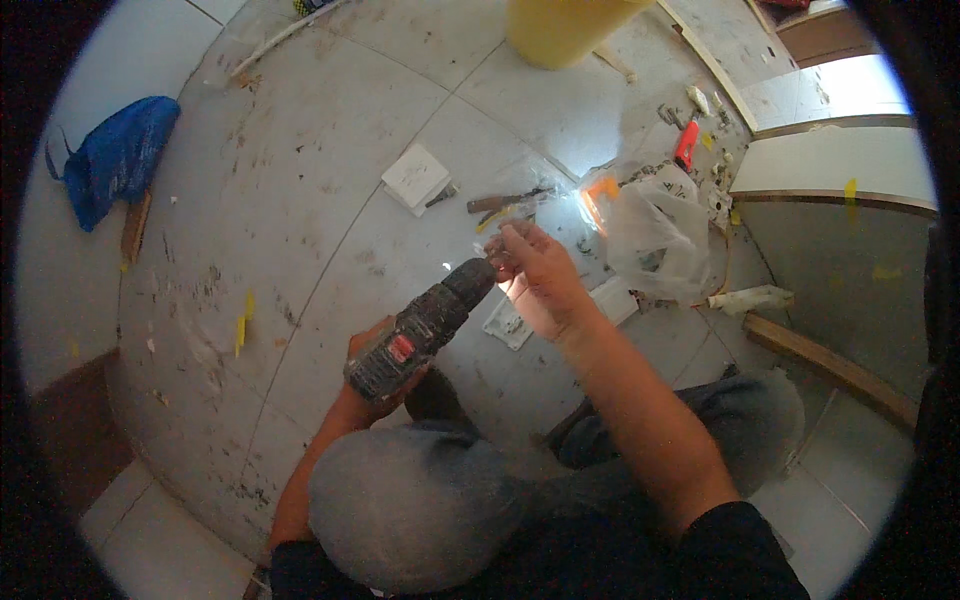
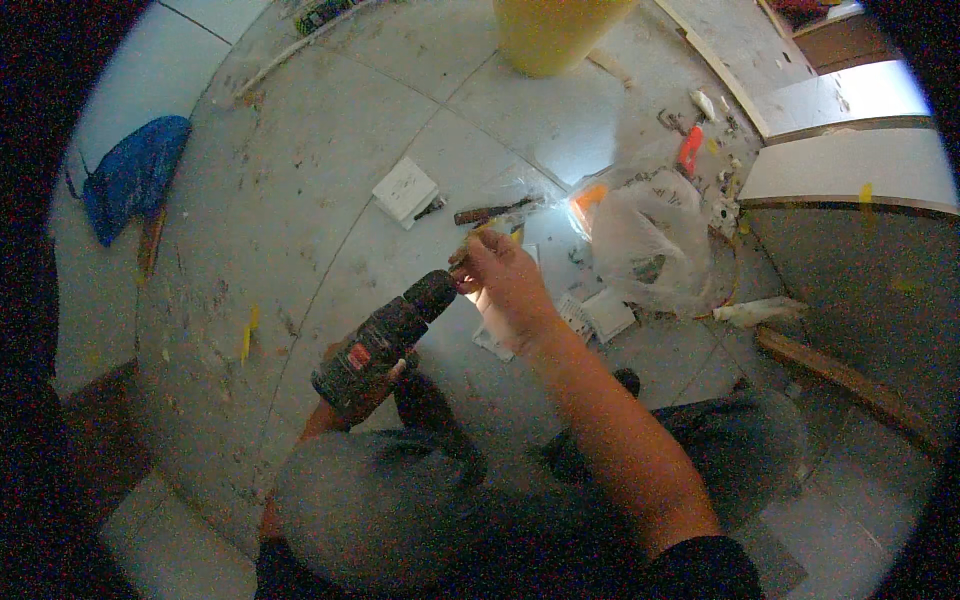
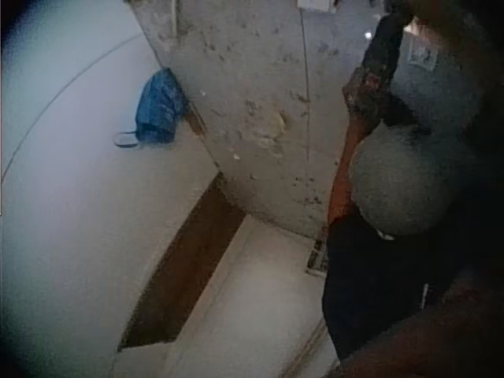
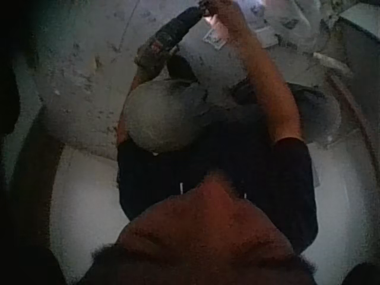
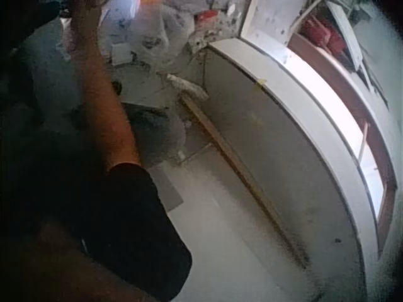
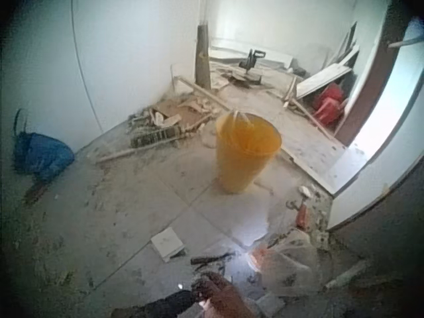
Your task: The person prepares and installs an electrical outlet. They use a power drill to secure the outlet box, apply adhesive from a tube, and fit the outlet into a wall opening.
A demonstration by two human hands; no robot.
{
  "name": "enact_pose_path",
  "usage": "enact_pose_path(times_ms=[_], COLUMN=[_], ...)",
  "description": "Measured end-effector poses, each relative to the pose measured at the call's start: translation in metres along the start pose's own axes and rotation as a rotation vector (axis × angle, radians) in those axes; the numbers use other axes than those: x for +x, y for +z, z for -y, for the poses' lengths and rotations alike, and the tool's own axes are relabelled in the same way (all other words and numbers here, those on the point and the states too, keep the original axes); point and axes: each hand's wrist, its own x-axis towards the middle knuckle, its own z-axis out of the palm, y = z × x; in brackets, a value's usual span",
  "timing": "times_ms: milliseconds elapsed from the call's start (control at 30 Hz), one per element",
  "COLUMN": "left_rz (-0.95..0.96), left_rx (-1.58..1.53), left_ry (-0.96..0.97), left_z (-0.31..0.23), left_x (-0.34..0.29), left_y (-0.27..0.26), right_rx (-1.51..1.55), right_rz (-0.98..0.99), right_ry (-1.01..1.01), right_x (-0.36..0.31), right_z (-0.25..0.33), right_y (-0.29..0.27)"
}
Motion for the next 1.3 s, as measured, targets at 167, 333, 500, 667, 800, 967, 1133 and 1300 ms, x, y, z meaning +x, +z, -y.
enact_pose_path(times_ms=[167, 333, 500, 667, 800, 967, 1133, 1300], left_rz=[-0.022, -0.081, -0.067, -0.087, -0.113, -0.056, -0.064, -0.088], left_rx=[0.013, -0.007, 0.088, 0.091, -0.033, -0.038, 0.241, 0.288], left_ry=[-0.025, -0.069, -0.033, -0.025, -0.067, -0.054, -0.011, 0.039], left_z=[-0.006, -0.023, -0.016, -0.016, -0.005, -0.005, 0.010, -0.001], left_x=[-0.005, -0.003, -0.004, -0.006, -0.006, -0.001, -0.001, 0.006], left_y=[0.002, -0.004, -0.001, 0.000, 0.005, 0.007, 0.011, 0.007], right_rx=[-0.161, -0.216, -0.075, -0.079, -0.160, 0.063, 0.226, 0.345], right_rz=[-0.024, 0.029, 0.042, 0.066, 0.059, 0.150, 0.020, -0.108], right_ry=[-0.025, -0.025, -0.070, -0.062, -0.055, 0.103, 0.093, 0.017], right_x=[-0.005, -0.011, -0.008, -0.012, -0.014, -0.015, -0.005, 0.011], right_z=[0.006, 0.001, -0.002, 0.003, 0.003, -0.007, -0.018, -0.028], right_y=[0.011, 0.017, 0.014, 0.016, 0.022, 0.041, 0.059, 0.074])
